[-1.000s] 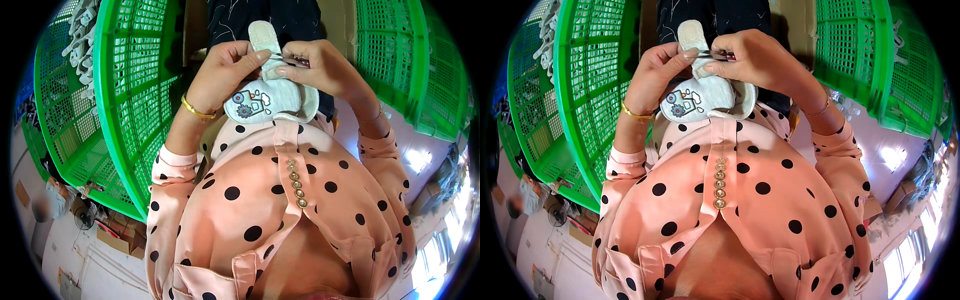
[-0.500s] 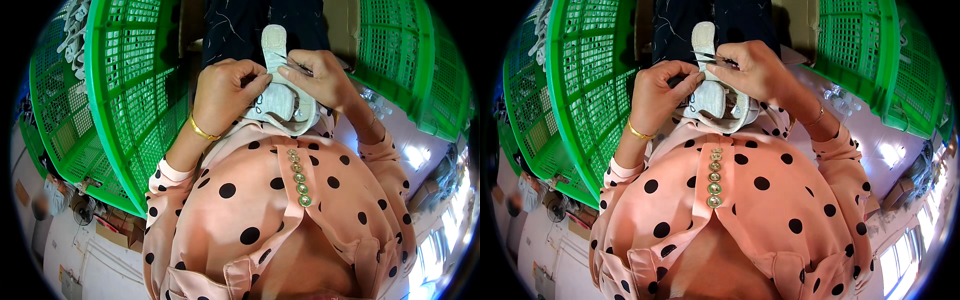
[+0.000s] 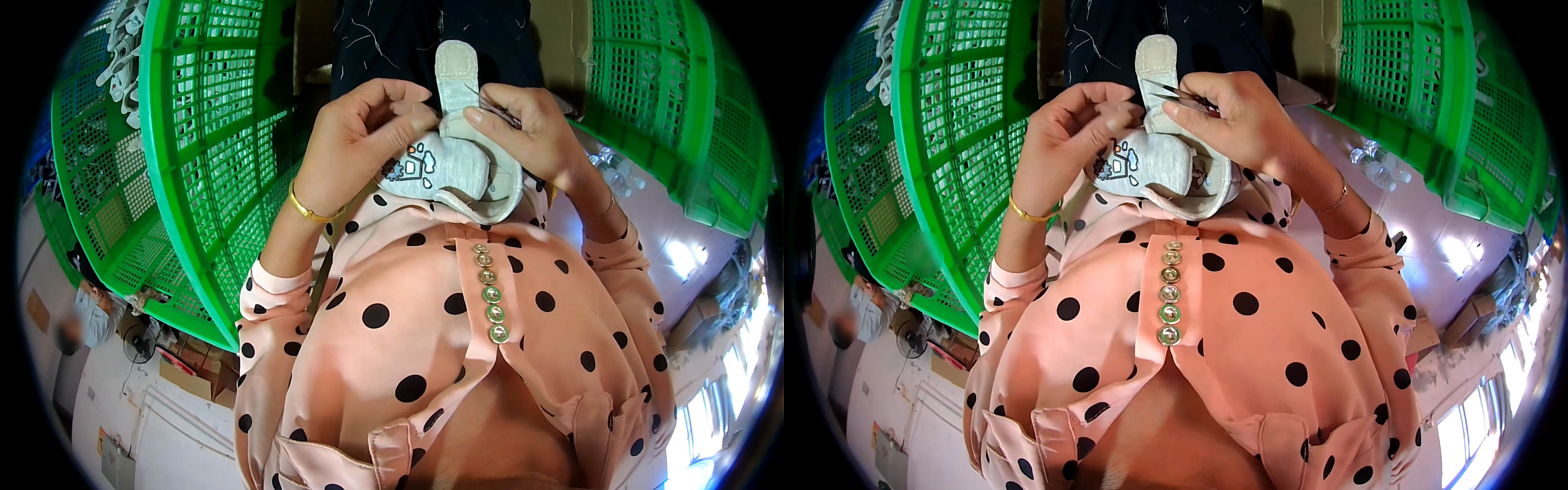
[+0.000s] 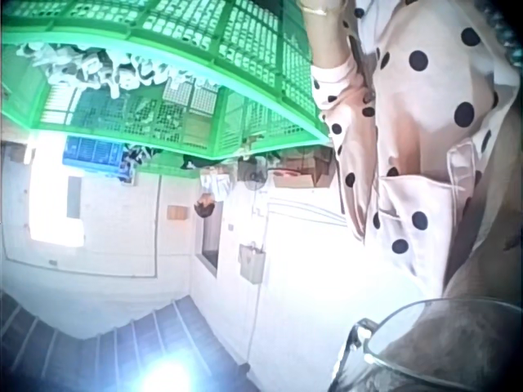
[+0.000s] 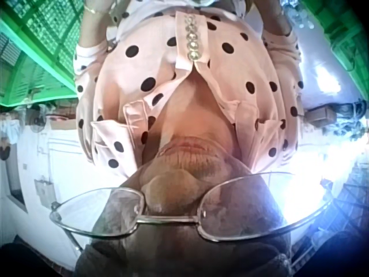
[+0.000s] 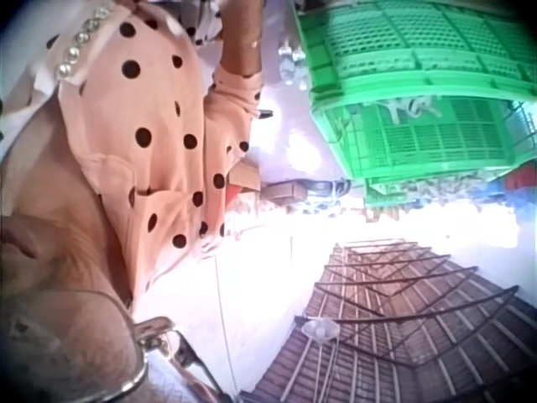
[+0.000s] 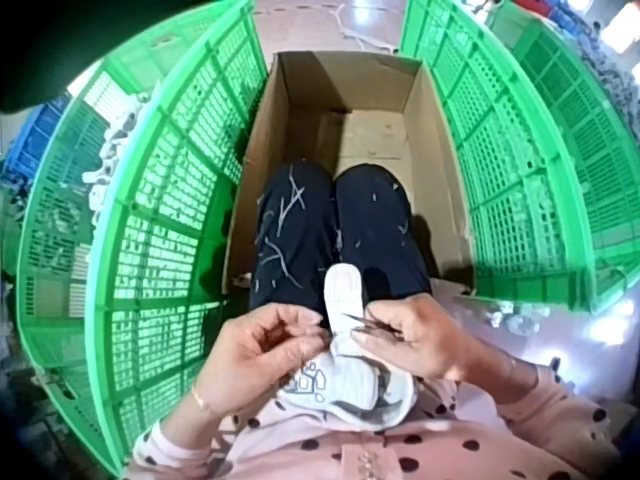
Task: The person sits on the floor and uses scissors to trim loose threads and excess fabric from the edges of small white shoes. They handle the shoes one at a time, turning them to access different sides, and place the finished items into a green crate.
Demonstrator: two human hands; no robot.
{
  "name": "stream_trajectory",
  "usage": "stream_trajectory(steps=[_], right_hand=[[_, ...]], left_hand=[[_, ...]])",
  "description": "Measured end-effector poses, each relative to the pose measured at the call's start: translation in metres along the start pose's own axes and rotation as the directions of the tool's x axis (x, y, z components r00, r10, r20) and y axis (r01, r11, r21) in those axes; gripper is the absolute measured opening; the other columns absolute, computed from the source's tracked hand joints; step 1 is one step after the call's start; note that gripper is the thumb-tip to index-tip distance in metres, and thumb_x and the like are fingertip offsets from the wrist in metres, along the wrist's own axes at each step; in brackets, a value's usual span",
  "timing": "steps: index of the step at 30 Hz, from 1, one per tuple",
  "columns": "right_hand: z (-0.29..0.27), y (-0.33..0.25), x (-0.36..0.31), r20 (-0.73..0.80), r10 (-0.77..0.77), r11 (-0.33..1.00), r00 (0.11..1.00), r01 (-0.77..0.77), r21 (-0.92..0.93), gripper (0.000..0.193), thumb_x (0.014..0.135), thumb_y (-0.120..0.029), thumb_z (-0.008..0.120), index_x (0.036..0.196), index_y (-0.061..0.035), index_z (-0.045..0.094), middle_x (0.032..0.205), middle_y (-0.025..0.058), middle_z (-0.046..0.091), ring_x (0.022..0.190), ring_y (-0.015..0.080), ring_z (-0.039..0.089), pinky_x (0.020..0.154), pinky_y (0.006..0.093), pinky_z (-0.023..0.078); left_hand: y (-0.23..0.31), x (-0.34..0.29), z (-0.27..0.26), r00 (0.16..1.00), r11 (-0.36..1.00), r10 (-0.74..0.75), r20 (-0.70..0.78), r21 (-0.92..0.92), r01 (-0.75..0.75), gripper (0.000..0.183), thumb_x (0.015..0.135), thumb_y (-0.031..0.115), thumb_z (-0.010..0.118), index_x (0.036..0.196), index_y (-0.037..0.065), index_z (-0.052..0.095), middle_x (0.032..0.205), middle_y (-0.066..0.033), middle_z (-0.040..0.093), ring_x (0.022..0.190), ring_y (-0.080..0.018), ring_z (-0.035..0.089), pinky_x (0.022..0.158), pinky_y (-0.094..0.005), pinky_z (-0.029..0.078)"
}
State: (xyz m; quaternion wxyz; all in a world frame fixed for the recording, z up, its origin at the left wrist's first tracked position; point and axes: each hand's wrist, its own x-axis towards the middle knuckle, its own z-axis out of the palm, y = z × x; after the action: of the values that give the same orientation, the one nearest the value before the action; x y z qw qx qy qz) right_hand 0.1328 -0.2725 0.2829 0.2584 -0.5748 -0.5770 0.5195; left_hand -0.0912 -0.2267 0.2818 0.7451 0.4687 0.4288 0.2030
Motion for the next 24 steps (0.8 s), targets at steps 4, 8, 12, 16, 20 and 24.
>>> stream_trajectory(steps=[4, 8, 12, 16, 20, 24], right_hand=[[-0.001, -0.001, -0.003, 0.023, 0.048, 0.998, 0.999, -0.049, 0.049, 0.029, 0.088, -0.023, 0.067, 0.077, 0.0011, 0.055, 0.059, 0.0126, 0.045, 0.051, 0.0174, 0.04, 0.05, 0.0312, 0.038], [-0.009, 0.018, -0.036, 0.014, 0.104, 0.978, 0.994, -0.1, -0.184, 0.023, 0.084, -0.021, 0.068, 0.083, -0.0006, 0.059, 0.066, 0.019, 0.055, 0.055, 0.0291, 0.054, 0.054, 0.0358, 0.044], [-0.015, 0.012, -0.056, -0.046, 0.116, 0.946, 0.992, -0.124, -0.3, 0.018, 0.082, -0.018, 0.068, 0.082, -0.0031, 0.059, 0.067, 0.0174, 0.058, 0.06, 0.033, 0.061, 0.054, 0.0385, 0.045], [0.001, 0.025, -0.014, -0.096, 0.123, 0.951, 0.988, -0.145, -0.274, 0.018, 0.081, -0.014, 0.067, 0.077, -0.0012, 0.055, 0.066, 0.0199, 0.059, 0.062, 0.0372, 0.061, 0.053, 0.0403, 0.045], [0.012, 0.06, 0.014, -0.112, -0.046, 0.946, 0.993, 0.007, -0.324, 0.013, 0.082, -0.013, 0.064, 0.081, -0.0009, 0.058, 0.071, 0.0219, 0.06, 0.068, 0.0411, 0.062, 0.057, 0.0454, 0.046], [0.004, 0.048, 0.021, -0.208, -0.032, 0.94, 0.978, -0.041, -0.339, 0.022, 0.081, -0.02, 0.069, 0.09, -0.0037, 0.058, 0.075, 0.0167, 0.065, 0.07, 0.0368, 0.063, 0.065, 0.0439, 0.048]], left_hand=[[0.0, -0.005, 0.014, 0.993, 0.946, 0.114, -0.026, 0.309, -0.101, 0.025, 0.082, 0.006, 0.075, 0.104, -0.002, 0.066, 0.092, -0.0052, 0.07, 0.081, -0.0094, 0.065, 0.071, -0.0222, 0.054], [-0.024, -0.007, 0.051, 0.965, 0.806, 0.261, -0.036, 0.558, -0.197, 0.013, 0.081, 0.009, 0.075, 0.09, 0.001, 0.071, 0.08, -0.0104, 0.071, 0.068, -0.0128, 0.067, 0.062, -0.0262, 0.053], [-0.052, -0.003, 0.073, 0.919, 0.725, 0.395, -0.017, 0.62, -0.3, 0.008, 0.082, 0.012, 0.069, 0.083, 0.004, 0.069, 0.076, -0.0127, 0.067, 0.067, -0.0283, 0.066, 0.06, -0.0352, 0.052], [-0.069, 0.024, 0.043, 0.844, 0.588, 0.537, 0.011, 0.712, -0.383, 0.006, 0.081, 0.013, 0.067, 0.081, 0.007, 0.067, 0.071, -0.0121, 0.063, 0.065, -0.0299, 0.062, 0.06, -0.0399, 0.05], [-0.071, 0.04, 0.027, 0.824, 0.452, 0.566, 0.014, 0.831, -0.325, 0.007, 0.079, 0.011, 0.069, 0.08, 0.005, 0.065, 0.07, -0.0121, 0.063, 0.064, -0.0295, 0.062, 0.061, -0.0398, 0.05], [-0.083, 0.059, 0.02, 0.79, 0.454, 0.613, 0.004, 0.817, -0.356, 0.008, 0.082, 0.009, 0.067, 0.084, 0.003, 0.062, 0.074, -0.0131, 0.064, 0.068, -0.0292, 0.062, 0.062, -0.0385, 0.051]])
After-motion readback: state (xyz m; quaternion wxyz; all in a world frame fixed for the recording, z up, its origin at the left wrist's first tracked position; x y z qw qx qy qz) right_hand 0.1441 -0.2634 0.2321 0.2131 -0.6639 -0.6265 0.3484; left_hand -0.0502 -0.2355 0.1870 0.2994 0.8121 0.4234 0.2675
